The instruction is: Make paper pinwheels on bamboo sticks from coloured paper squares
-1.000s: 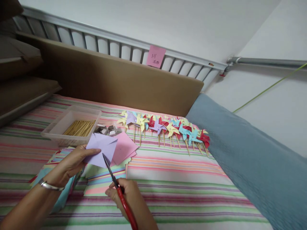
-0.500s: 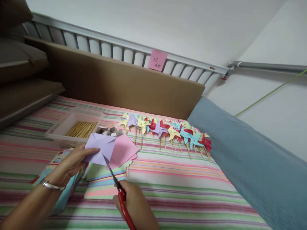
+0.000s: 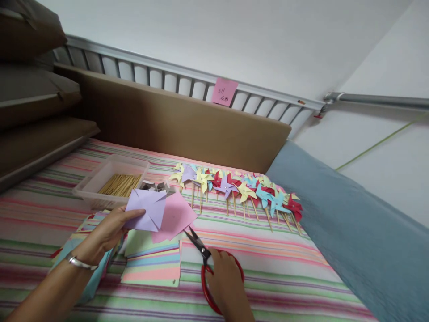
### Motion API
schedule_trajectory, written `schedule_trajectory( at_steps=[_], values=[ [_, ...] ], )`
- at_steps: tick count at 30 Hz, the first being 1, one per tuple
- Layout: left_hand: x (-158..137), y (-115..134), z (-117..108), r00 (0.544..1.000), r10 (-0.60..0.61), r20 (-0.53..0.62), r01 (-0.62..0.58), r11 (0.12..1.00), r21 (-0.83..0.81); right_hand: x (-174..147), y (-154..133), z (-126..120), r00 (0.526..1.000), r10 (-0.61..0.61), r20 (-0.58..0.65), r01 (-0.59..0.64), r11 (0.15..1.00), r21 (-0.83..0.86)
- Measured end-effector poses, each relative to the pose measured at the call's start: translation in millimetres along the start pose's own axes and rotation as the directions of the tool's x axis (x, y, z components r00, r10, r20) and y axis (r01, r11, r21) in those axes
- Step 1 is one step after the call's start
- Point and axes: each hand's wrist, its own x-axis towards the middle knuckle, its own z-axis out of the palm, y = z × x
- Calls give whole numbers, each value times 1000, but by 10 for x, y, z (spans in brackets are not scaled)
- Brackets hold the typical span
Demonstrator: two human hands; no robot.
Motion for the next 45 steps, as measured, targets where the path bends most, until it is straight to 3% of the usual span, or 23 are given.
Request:
schedule_trajectory(
  at_steps=[4,7,12,15,18,25,29,38,42,45],
  values=[
    [-11,-74,48,998,11,62,-15,998,63,28,-141,-74,983,-4,-186,54,963,262],
    [-51,-160,139,988,-26,153,4,990,143,32,-378,-174,966,27,-255,118,836,535],
    [-172,-292,323,916,-209,343,78,930,359,98,-609,-210,985,39,-168,118,556,823],
    [-220,-346,386,846,-310,433,112,898,425,159,-610,-124,999,-8,-52,49,466,883],
    [-228,-372,401,811,-355,466,135,887,441,184,-607,-45,998,-36,59,-35,460,887],
    [-227,-348,402,830,-360,426,156,883,442,180,-678,-35,974,-119,192,-142,338,931],
    [-243,-383,420,811,-360,462,131,880,456,197,-682,-22,973,-119,196,-146,340,929],
    [-259,-362,446,834,-338,436,124,885,449,214,-685,3,974,-115,193,-144,341,929],
    [-233,-398,428,836,-343,427,111,870,481,201,-678,-30,986,-50,159,-130,368,921],
    [-210,-464,400,814,-343,470,82,867,491,198,-675,-40,989,-20,148,-131,362,923]
  ],
)
